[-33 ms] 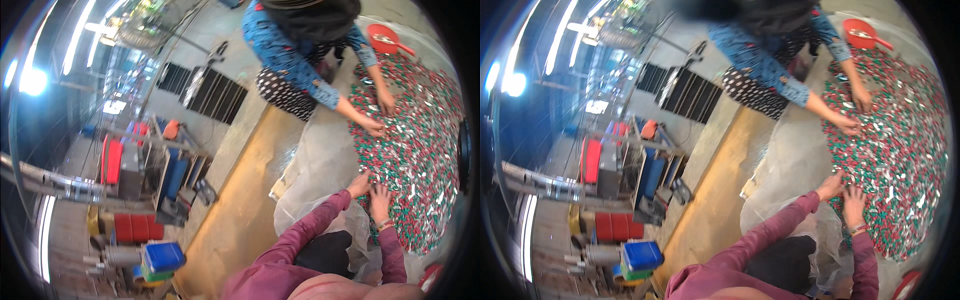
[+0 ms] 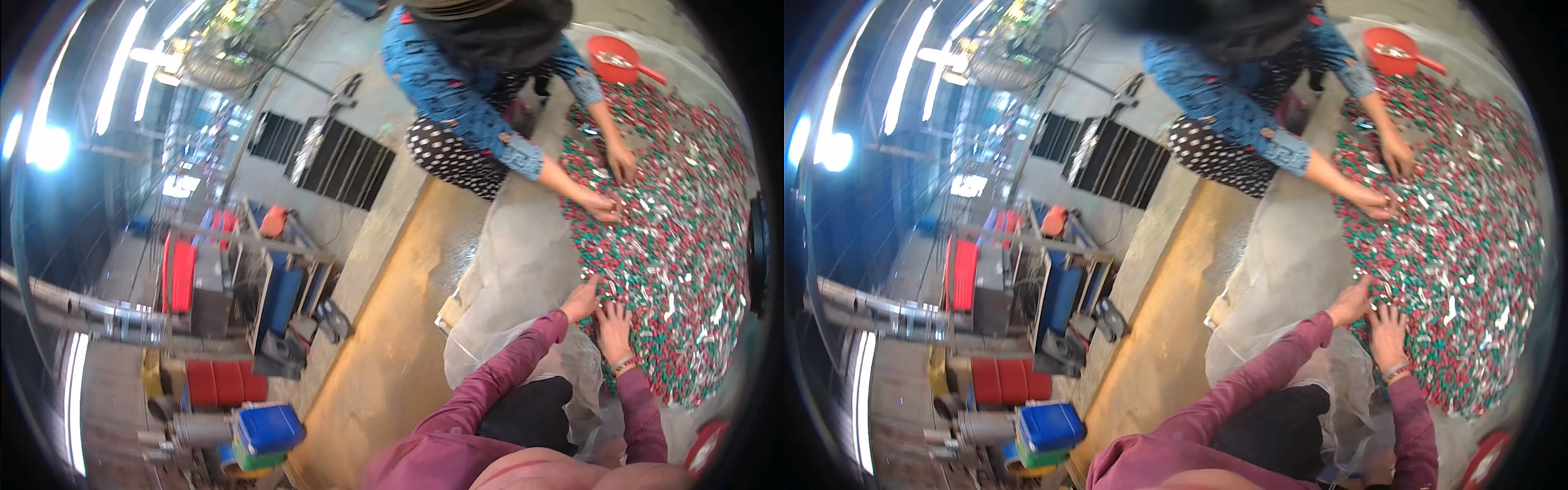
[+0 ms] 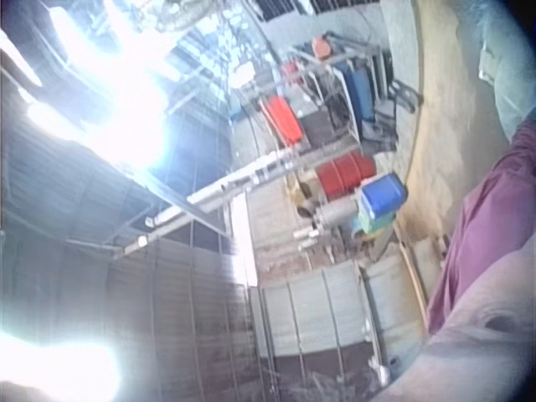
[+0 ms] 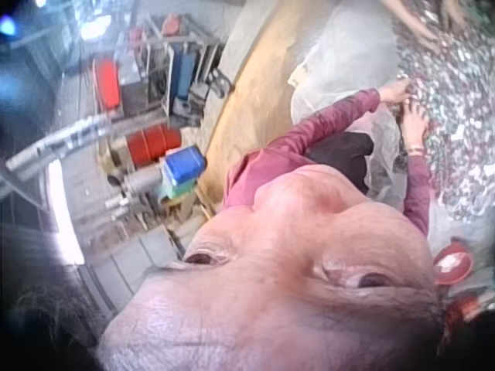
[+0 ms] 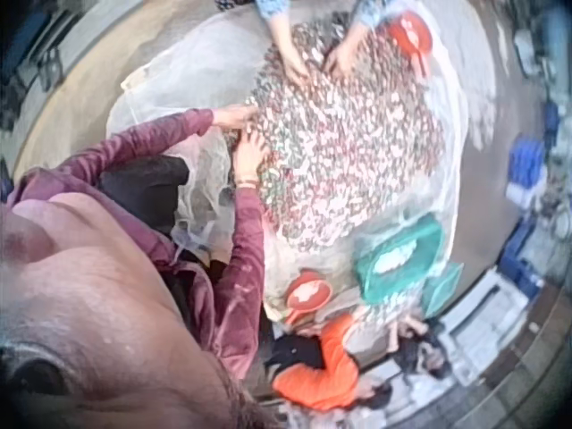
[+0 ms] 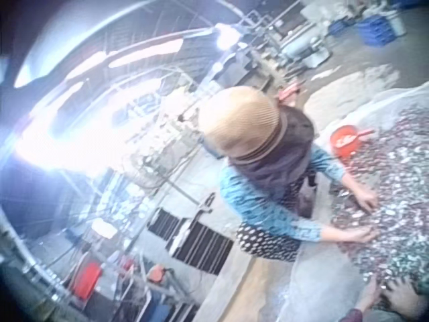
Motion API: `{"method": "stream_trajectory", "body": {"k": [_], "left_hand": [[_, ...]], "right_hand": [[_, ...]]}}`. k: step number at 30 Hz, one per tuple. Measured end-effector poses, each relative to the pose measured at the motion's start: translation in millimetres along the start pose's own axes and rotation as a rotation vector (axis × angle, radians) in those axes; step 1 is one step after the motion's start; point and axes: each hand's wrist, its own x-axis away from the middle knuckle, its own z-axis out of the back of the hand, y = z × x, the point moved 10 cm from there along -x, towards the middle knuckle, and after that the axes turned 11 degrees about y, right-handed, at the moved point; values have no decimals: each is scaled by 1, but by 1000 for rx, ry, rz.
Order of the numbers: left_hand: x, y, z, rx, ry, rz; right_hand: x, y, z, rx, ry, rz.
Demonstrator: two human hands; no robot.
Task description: The person sits at a table and sorts a large pile of red and green bottle caps by hand, moving them into a clear plastic bag. Another person works alongside at the same table, also sorting caps.
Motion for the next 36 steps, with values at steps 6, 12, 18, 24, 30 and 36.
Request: {"method": "stream_trajectory", "body": {"k": [6, 12, 18, 24, 30, 36], "left_hand": [[-6, 9, 15, -209, -389, -376], [10, 16, 13, 902, -433, 422], [8, 43, -8, -731, -82, -496], [9, 37, -47, -991, -198, -652], [9, 40, -30, -746, -163, -603], [6, 21, -52, -733, -196, -503]], "right_hand": [[27, 26, -3, 137, 19, 19], [41, 106, 16, -44, 21, -297], [31, 99, 44, -236, 118, -500], [19, 27, 6, -153, 48, -385], [31, 33, -9, -231, 103, -443], [47, 83, -8, -642, 209, -809]]}}
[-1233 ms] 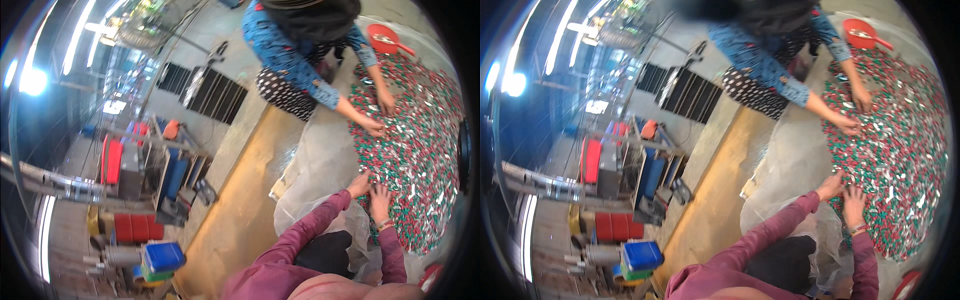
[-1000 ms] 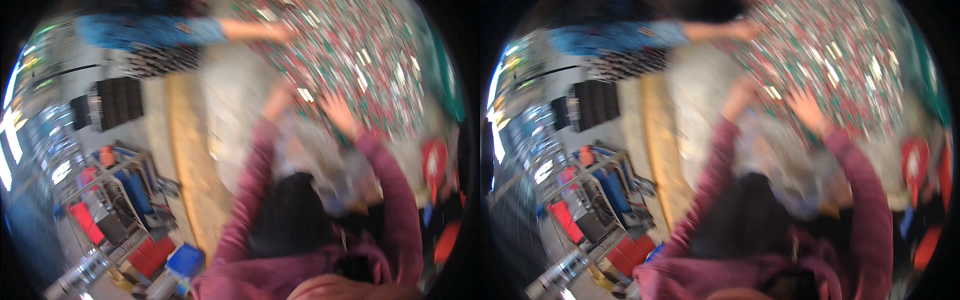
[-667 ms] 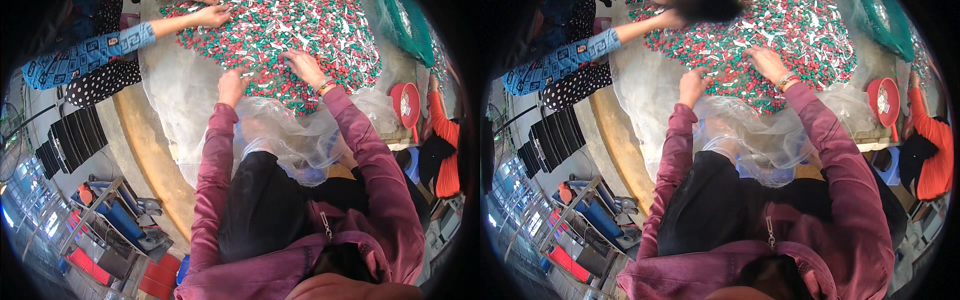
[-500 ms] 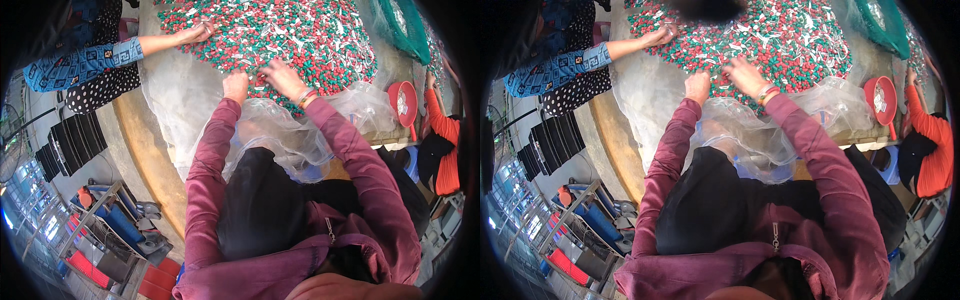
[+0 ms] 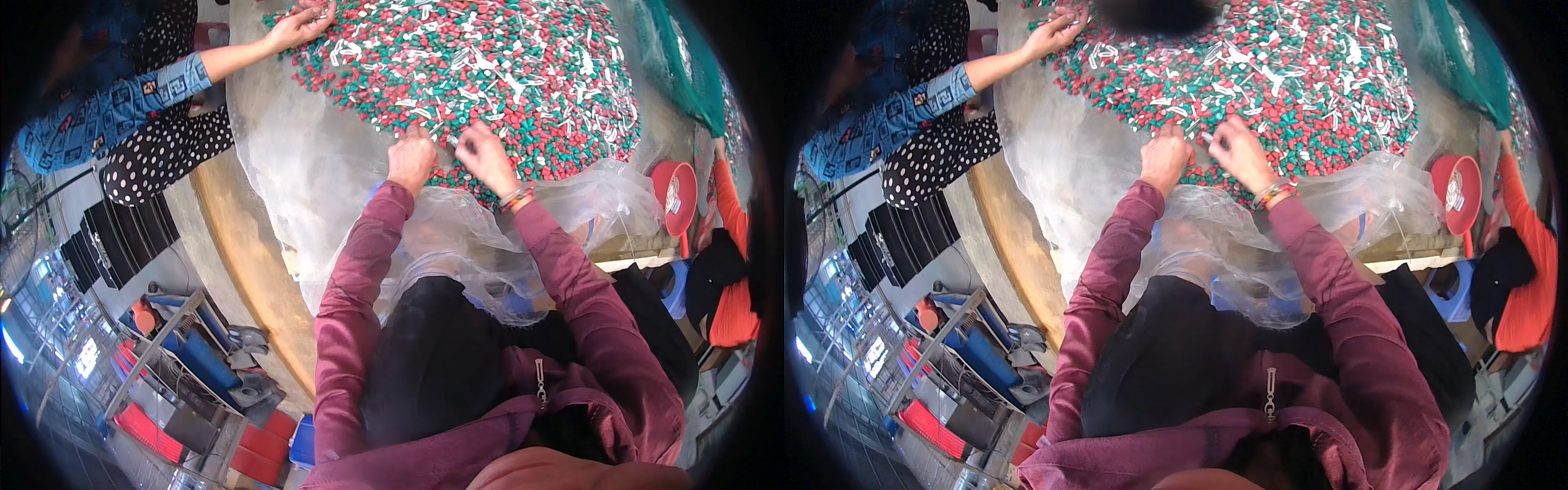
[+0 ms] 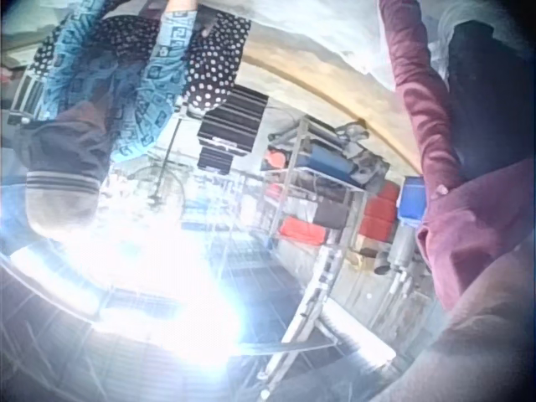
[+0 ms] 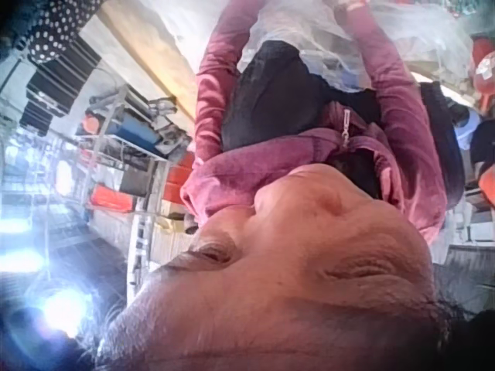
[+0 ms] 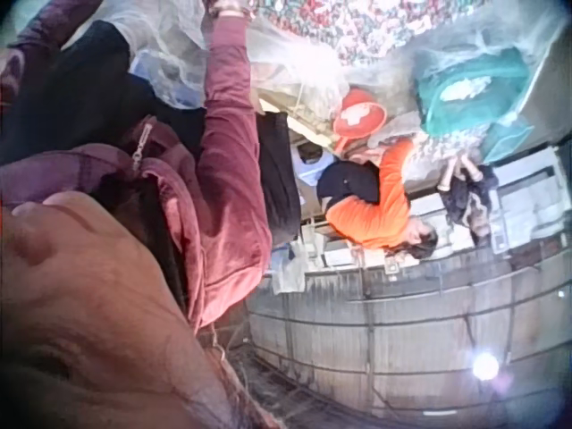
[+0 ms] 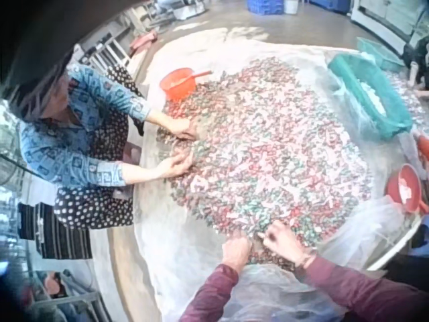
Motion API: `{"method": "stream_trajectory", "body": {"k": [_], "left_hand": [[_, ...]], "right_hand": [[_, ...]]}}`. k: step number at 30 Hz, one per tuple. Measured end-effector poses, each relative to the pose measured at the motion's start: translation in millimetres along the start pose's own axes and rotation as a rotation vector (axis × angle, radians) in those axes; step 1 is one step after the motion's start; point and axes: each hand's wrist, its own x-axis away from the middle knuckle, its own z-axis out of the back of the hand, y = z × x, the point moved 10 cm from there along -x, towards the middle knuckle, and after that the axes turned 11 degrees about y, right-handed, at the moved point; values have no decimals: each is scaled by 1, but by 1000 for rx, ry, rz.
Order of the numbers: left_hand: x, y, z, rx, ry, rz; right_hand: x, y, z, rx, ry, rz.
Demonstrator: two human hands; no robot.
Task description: The person sits at a table and sorts a large pile of red and green bottle caps by hand, moving them into a clear plastic bag. Another person works alongside at the same table, also sorting caps.
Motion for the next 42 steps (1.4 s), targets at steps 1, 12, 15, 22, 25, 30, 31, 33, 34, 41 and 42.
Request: {"method": "stream_trajectory", "body": {"k": [1, 12, 15, 22, 25, 30, 31, 33, 34, 41, 42], "left_hand": [[-2, 1, -4, -8, -18, 13], [-12, -36, 39, 1363, 66, 502], [-18, -25, 63, 1397, 63, 380], [-30, -12, 62, 1911, -163, 433], [-28, -5, 75, 2114, -246, 323], [-24, -17, 71, 1731, -186, 415], [-22, -22, 65, 1567, -179, 451], [-25, -25, 65, 1160, 4, 347], [-24, -21, 63, 848, 30, 224], [-11, 9, 12, -10, -8, -118], [-12, 6, 8, -4, -28, -82]], "right_hand": [[-7, -9, 16, -166, 128, 52], [-25, -25, 63, -1646, -190, -437], [-14, -32, 70, -1581, -212, -403], [-25, -20, 61, -998, -166, -508], [-57, -17, 18, -151, -142, -276], [-69, -16, -46, 574, -149, -4], [-68, -14, -51, 571, -173, 13], [-66, -12, -46, 499, -193, 43], [-66, -11, -33, 446, -126, 18], [-14, 9, 53, -1252, -178, -548], [-9, 5, 65, -1354, -185, -523]]}}
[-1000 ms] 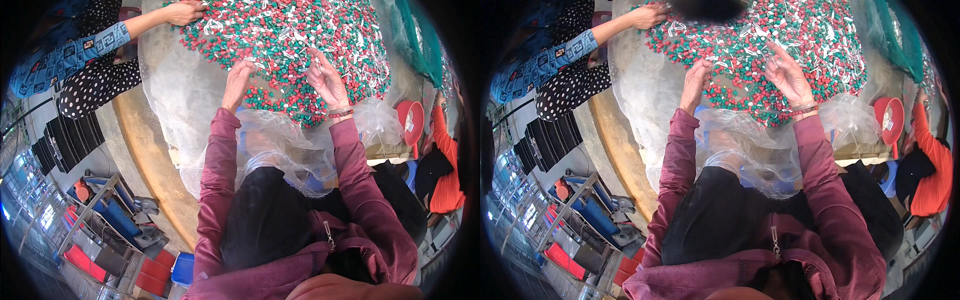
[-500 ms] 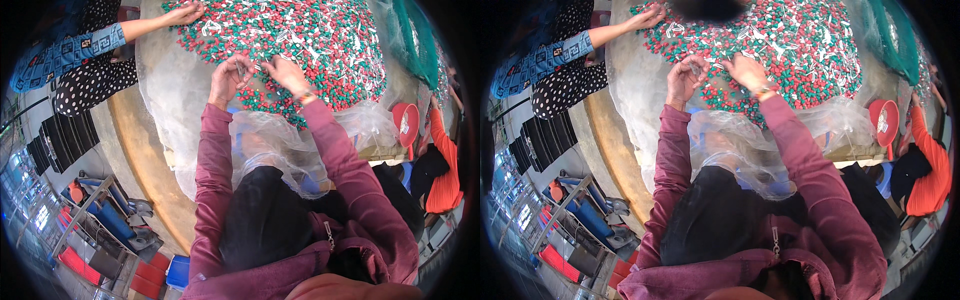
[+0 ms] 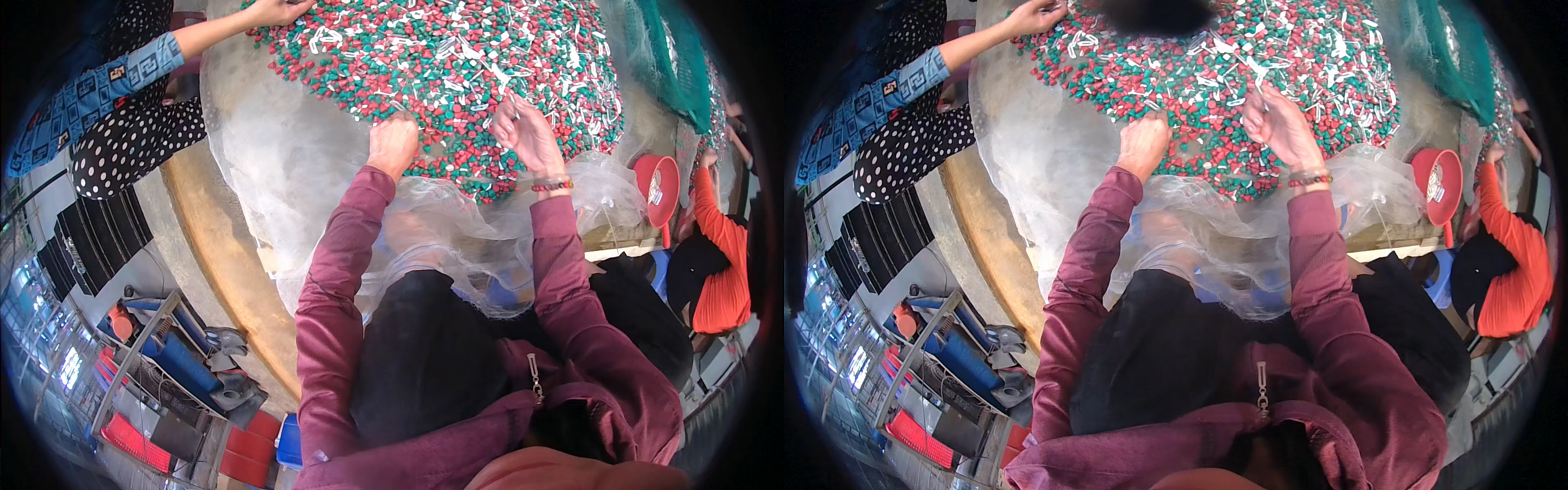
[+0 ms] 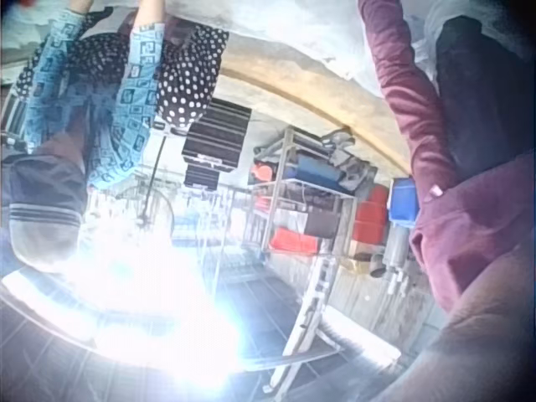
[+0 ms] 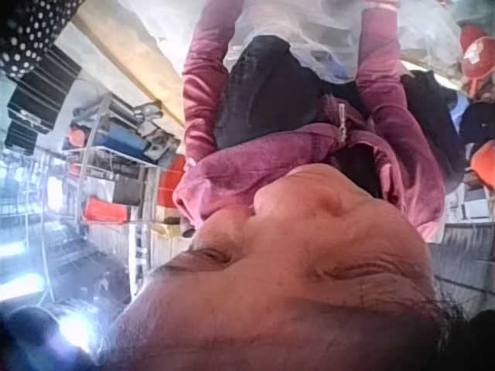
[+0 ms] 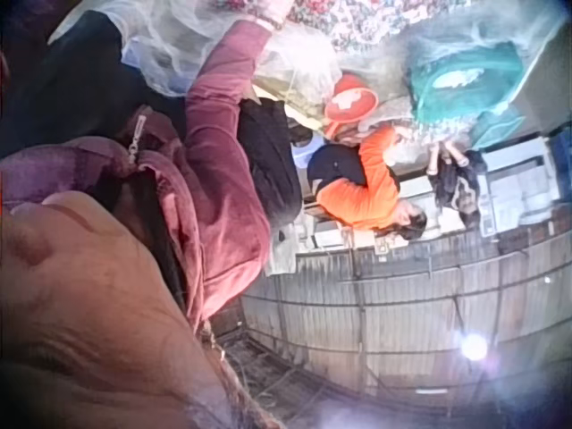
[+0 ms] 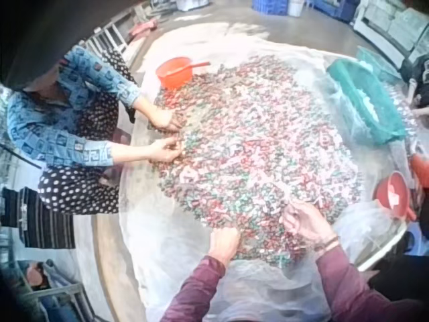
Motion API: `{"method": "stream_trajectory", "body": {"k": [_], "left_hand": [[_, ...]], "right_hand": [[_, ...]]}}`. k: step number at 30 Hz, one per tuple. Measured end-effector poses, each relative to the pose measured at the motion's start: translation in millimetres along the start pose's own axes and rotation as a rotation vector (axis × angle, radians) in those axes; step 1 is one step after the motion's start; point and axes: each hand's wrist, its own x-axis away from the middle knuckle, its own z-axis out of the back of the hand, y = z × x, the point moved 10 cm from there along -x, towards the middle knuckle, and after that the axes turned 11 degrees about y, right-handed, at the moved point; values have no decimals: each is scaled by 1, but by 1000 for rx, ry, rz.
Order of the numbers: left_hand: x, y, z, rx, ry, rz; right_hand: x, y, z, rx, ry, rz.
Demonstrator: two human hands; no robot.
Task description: The person sits at a table and sorts a large pile of red and green bottle caps by hand, moving them into a clear plastic bag. Another person works alongside at the same table, also sorting caps.
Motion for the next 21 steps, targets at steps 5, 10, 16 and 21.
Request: {"method": "stream_trajectory", "body": {"k": [5, 10, 16, 21], "left_hand": [[-1, -30, 9, 132, -5, 229], [3, -16, 28, 190, 147, 137], [-7, 26, -3, -150, -35, -113], [-17, 2, 13, 129, -116, 49]], "right_hand": [[19, -31, -11, 19, -114, 133], [5, -14, 13, 283, 147, 50], [8, -30, 55, 1048, 538, 299], [-3, -7, 37, 1708, 373, 380]]}}
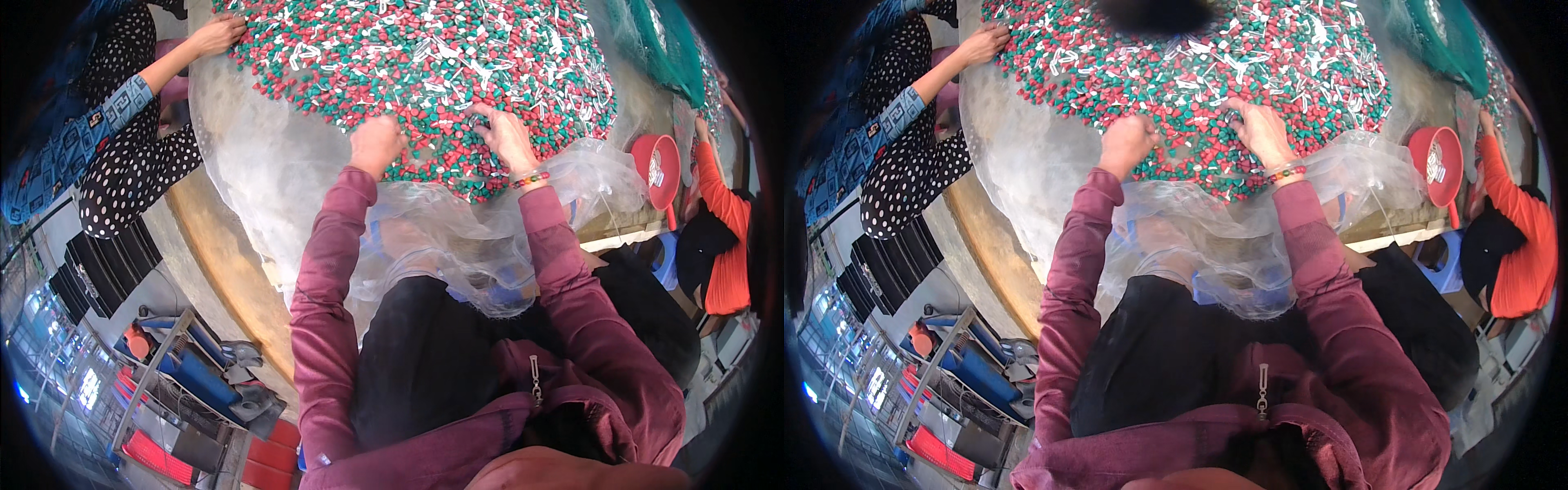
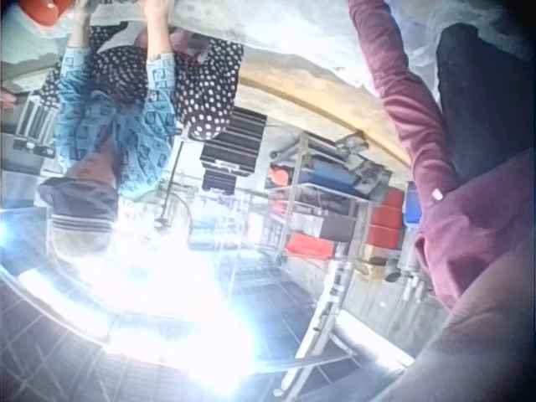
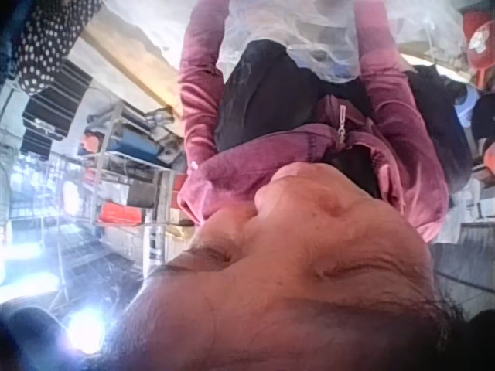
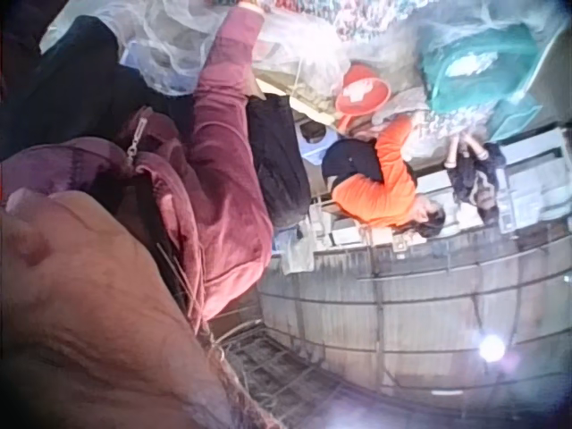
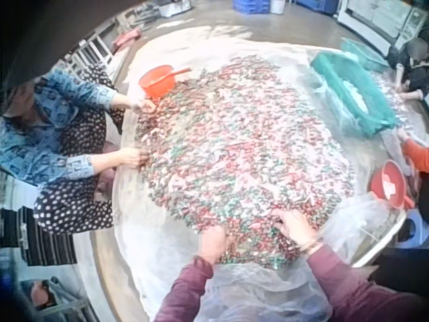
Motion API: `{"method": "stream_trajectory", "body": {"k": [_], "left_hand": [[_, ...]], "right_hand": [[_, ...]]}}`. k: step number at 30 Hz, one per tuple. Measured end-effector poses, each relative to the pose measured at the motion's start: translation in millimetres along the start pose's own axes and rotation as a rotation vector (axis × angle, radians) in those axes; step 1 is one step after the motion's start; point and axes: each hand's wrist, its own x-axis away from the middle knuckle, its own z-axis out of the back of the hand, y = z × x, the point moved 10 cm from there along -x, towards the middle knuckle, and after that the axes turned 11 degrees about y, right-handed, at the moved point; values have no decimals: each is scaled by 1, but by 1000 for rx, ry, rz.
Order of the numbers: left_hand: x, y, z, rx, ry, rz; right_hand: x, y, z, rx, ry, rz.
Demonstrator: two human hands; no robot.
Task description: The person sits at a table and sorts a large pile of red and green bottle caps by hand, moving them into a clear plastic bag. Another person works alongside at the same table, also sorting caps.
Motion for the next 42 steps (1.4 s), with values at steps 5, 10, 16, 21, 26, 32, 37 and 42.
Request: {"method": "stream_trajectory", "body": {"k": [5, 10, 16, 21, 26, 32, 37, 42], "left_hand": [[18, -30, 46, 1577, -4, 378], [19, -28, 66, 1764, -11, 379], [-3, -31, 40, 16, 129, 250], [-14, -7, 3, -184, 128, 107], [-7, -34, 16, 33, 192, 275], [0, -17, 2, -186, 150, 91], [-5, -9, -19, -128, 60, 70], [19, -16, -12, 53, 32, 115]], "right_hand": [[-2, -2, -9, 78, 114, 28], [-6, -9, 0, -435, 160, -23], [16, -33, 12, -1939, -252, -444], [14, -39, 42, -2079, -237, -356], [1, -13, 9, -1405, -209, -506], [-18, -24, -5, 86, 96, 102], [-12, -34, -30, 166, 7, 196], [12, -28, -53, -679, -345, -158]]}}
